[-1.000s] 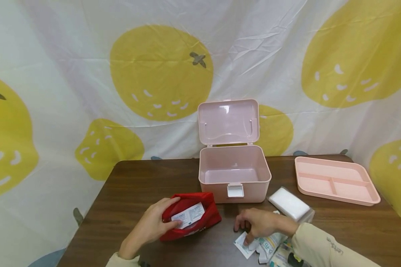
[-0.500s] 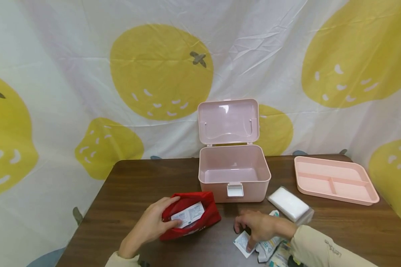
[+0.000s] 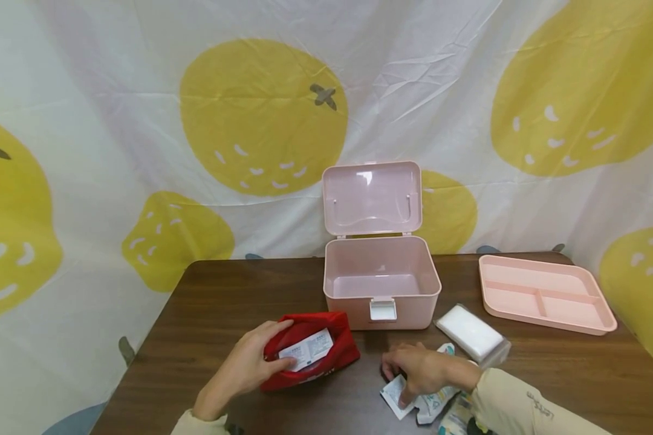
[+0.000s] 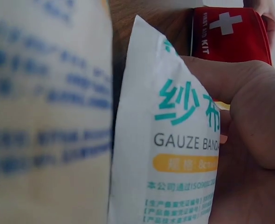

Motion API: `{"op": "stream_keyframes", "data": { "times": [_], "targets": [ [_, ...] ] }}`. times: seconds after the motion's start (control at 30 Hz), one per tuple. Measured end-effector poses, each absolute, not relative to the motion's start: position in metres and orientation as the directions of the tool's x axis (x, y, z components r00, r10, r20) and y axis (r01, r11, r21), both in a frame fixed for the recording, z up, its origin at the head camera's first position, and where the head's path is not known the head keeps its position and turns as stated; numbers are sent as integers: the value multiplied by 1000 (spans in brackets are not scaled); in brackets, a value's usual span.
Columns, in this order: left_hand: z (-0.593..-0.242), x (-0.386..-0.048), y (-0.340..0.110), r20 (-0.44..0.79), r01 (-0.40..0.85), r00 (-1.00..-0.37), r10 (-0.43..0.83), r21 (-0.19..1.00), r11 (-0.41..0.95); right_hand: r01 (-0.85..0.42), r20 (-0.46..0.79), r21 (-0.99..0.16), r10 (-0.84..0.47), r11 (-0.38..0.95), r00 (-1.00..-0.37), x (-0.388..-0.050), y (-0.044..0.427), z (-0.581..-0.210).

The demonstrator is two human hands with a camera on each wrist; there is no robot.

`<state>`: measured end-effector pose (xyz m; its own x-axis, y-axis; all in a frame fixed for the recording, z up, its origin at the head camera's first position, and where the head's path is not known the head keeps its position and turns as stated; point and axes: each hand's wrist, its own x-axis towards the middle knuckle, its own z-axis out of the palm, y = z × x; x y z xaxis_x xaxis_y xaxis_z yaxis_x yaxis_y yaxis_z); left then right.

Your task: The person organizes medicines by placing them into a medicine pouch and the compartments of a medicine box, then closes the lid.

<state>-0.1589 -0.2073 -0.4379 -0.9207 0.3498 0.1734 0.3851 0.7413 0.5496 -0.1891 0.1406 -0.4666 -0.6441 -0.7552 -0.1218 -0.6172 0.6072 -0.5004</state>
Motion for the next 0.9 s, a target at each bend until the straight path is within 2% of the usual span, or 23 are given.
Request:
{"op": "stream_keyframes", "data": {
  "times": [0.63,0.9],
  "targets": [
    [-439,-158,-207,190,393,-918,347,541,743,-596,-68,-593,-772,541,-632,-194,138,-466],
    [-439,-159,-207,175,376,-925,337,550,746,-584,-31,-674,-807,453,-590,-199,138,-464]
  ]
}}
